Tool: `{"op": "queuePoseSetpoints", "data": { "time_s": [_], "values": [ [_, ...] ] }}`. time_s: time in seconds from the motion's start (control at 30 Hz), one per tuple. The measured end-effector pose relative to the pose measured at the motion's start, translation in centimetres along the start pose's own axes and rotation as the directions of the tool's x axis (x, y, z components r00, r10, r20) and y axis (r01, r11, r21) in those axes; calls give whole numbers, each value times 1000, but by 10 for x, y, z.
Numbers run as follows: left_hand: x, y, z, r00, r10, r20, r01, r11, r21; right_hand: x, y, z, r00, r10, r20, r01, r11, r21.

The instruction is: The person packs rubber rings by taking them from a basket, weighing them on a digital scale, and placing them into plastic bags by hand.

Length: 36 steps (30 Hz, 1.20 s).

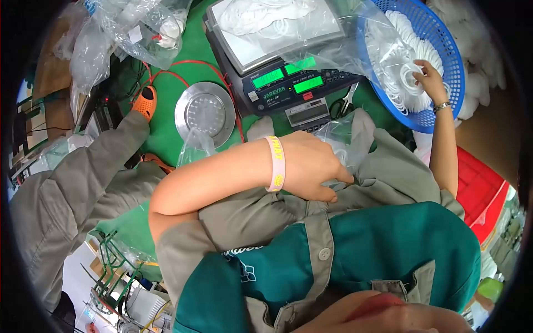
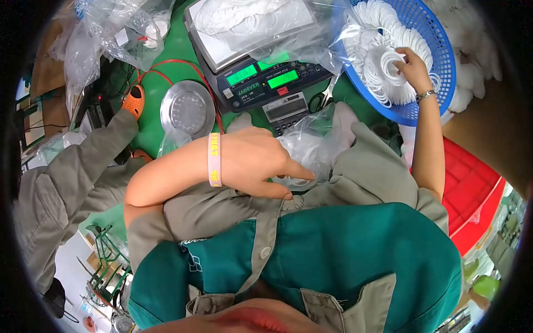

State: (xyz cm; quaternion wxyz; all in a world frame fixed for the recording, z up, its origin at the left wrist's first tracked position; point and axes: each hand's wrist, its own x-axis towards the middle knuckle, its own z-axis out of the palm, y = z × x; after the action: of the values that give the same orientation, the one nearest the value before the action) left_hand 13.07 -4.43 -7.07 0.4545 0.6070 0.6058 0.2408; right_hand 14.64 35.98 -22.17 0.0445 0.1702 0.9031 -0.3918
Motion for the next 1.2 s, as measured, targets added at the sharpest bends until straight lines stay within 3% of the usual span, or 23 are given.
{"op": "queuePoseSetpoints", "data": {
  "time_s": [0.1,0.2,0.3,0.4,0.47,0.5,0.57,0.8,0.9,0.93,0.97,1.0,1.07,1.1,1.2],
  "values": [
    [-1,2,-3,1000,-15,28,15,1000,-7,-1,-8,3,995,12,-101,-18,998,-58],
    [-2,1,-2,1000,-18,23,18,1000,15,9,16,3,999,29,-14,-28,1000,11],
    [-2,-1,-2,999,-27,18,27,1000,7,9,25,3,999,-26,-30,24,998,-54],
    [0,-1,-5,998,-51,46,50,999,20,12,28,1,996,-67,-50,68,998,17],
    [-1,-2,-4,999,-33,9,33,999,-24,4,13,-6,988,126,92,-143,966,217],
    [1,-1,-8,998,-48,44,48,999,1,0,9,-8,987,80,139,-121,938,325],
    [2,-1,-8,996,-69,57,69,998,4,0,8,-9,968,157,198,-229,876,425],
    [5,-4,-7,993,-102,62,105,993,-55,6,22,-3,945,292,145,-326,830,453],
    [5,-5,-6,994,-99,55,101,994,-42,19,46,18,965,261,16,-258,940,224],
    [6,-5,-7,994,-95,57,97,995,-37,23,63,32,977,201,-68,-205,976,-67],
    [6,-6,-7,994,-93,58,95,995,-31,24,64,42,984,117,-131,-157,922,-355],
    [6,-8,-6,994,-91,52,94,994,-52,27,66,45,981,170,-94,-194,856,-479],
    [5,-9,-5,994,-98,37,100,994,-54,22,58,44,973,199,-114,-228,799,-556],
    [5,-10,-5,995,-97,27,98,994,-57,24,70,41,978,147,-149,-202,840,-504],
    [3,-12,-6,994,-103,29,105,993,-58,21,58,19,978,203,-46,-206,911,-358]
  ]
}}
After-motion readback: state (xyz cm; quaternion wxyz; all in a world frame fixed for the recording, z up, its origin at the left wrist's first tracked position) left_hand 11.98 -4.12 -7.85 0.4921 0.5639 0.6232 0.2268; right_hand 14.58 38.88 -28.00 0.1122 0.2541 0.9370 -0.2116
